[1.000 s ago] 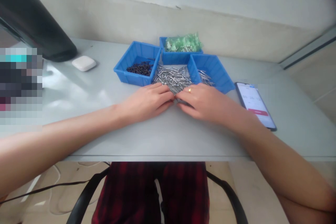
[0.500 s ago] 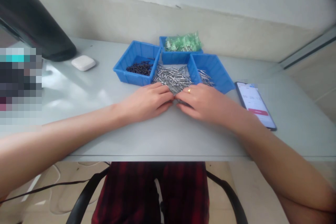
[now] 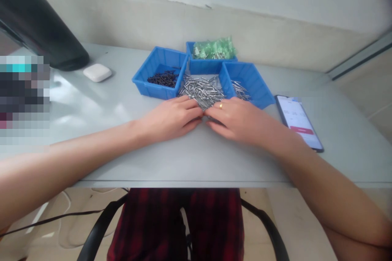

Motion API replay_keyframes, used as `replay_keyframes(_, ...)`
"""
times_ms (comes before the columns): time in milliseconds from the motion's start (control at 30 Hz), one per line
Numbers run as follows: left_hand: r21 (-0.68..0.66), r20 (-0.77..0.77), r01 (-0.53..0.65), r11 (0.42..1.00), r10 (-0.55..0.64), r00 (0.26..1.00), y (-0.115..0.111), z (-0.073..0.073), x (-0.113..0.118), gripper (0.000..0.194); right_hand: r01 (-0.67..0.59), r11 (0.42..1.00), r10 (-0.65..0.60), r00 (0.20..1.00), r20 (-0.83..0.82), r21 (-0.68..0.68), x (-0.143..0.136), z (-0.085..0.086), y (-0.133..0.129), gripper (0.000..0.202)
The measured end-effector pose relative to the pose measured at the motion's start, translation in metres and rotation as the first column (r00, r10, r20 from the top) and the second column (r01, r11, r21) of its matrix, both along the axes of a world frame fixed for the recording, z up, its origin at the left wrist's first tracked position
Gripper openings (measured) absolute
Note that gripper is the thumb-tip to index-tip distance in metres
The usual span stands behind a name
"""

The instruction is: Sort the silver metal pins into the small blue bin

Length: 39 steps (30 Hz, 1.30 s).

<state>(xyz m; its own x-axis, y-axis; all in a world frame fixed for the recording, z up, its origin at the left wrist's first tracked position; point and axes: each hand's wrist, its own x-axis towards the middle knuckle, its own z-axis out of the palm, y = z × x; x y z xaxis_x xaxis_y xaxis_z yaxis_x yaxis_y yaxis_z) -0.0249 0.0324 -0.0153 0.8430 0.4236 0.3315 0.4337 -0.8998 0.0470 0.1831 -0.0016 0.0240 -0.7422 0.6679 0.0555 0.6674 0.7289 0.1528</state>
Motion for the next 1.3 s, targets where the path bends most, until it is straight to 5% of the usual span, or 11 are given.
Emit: replay_keyframes(1300, 0.011, 0.053, -0.002, 1.0, 0.001, 0.999, -0.0011, 0.0024, 0.0012, 0.028, 0.059, 0.996, -0.063, 0.997, -0.042, -0.072, -0.0012, 0.0028, -0.0025, 0.016)
